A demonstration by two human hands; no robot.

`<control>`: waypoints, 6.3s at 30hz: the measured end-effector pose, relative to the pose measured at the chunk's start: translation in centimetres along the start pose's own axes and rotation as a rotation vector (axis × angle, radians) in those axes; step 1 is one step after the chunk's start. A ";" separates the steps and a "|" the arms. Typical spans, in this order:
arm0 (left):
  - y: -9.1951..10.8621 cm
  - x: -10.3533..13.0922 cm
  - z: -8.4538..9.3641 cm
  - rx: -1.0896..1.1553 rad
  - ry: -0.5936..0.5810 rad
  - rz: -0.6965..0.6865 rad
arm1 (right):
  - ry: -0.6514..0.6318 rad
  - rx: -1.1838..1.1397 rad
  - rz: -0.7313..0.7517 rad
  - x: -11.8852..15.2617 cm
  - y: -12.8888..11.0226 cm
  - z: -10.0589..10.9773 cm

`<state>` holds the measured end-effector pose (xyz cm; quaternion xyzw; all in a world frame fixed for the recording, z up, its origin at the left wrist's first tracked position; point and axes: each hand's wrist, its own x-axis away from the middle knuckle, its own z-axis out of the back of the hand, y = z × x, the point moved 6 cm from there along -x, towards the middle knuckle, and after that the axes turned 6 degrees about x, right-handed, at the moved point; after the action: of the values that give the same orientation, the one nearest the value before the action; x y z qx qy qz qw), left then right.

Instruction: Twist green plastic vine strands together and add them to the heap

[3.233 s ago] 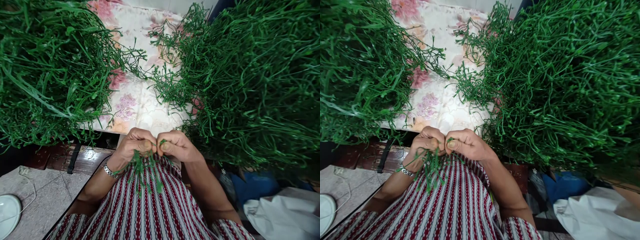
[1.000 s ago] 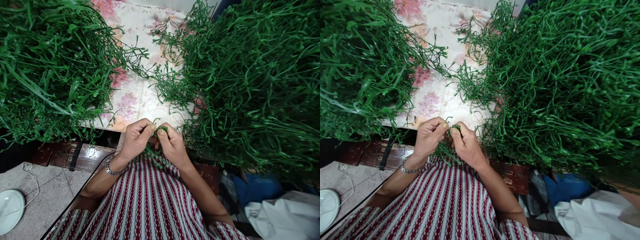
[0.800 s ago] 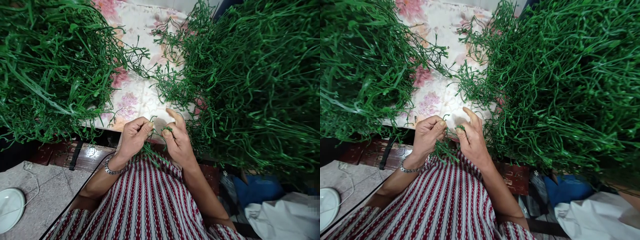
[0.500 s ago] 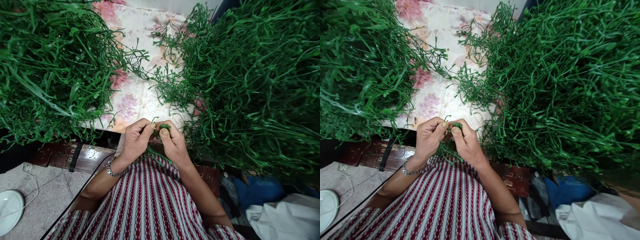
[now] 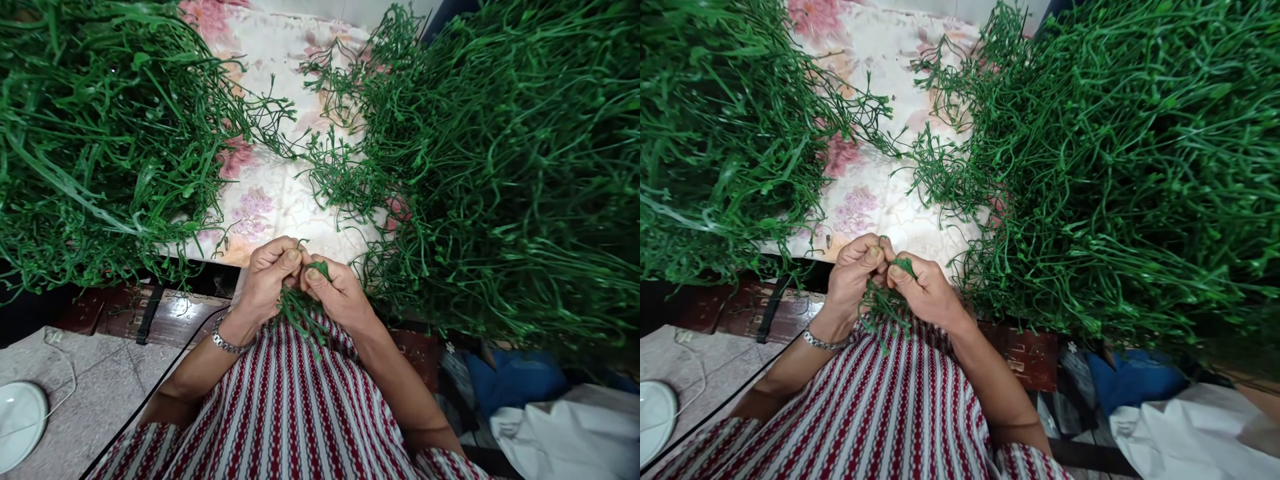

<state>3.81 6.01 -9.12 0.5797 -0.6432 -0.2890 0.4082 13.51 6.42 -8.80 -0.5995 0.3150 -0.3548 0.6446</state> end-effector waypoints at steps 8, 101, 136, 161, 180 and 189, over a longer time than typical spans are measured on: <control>2.6 -0.9 -0.2 0.217 -0.008 -0.108 | 0.093 -0.278 0.040 0.4 0.7 -0.9; -2.7 3.2 -0.1 0.004 -0.636 0.411 | -0.350 -0.362 0.009 1.3 -0.3 -1.7; 1.3 -0.3 0.9 -0.351 0.056 -0.246 | 0.161 0.231 -0.019 -0.3 0.4 0.4; -0.5 -1.9 0.2 0.055 0.184 -0.073 | 0.413 0.604 0.190 0.3 -1.4 -0.1; 0.9 -5.0 0.5 0.051 0.120 -0.093 | 0.473 0.595 0.383 2.0 -5.0 3.5; 1.9 -4.9 1.4 0.106 0.193 -0.167 | 0.445 0.326 0.161 1.1 -3.0 5.2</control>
<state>1.64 10.96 -9.14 0.6772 -0.5649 -0.2305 0.4113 18.21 8.24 -5.38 -0.3685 0.4341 -0.4711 0.6736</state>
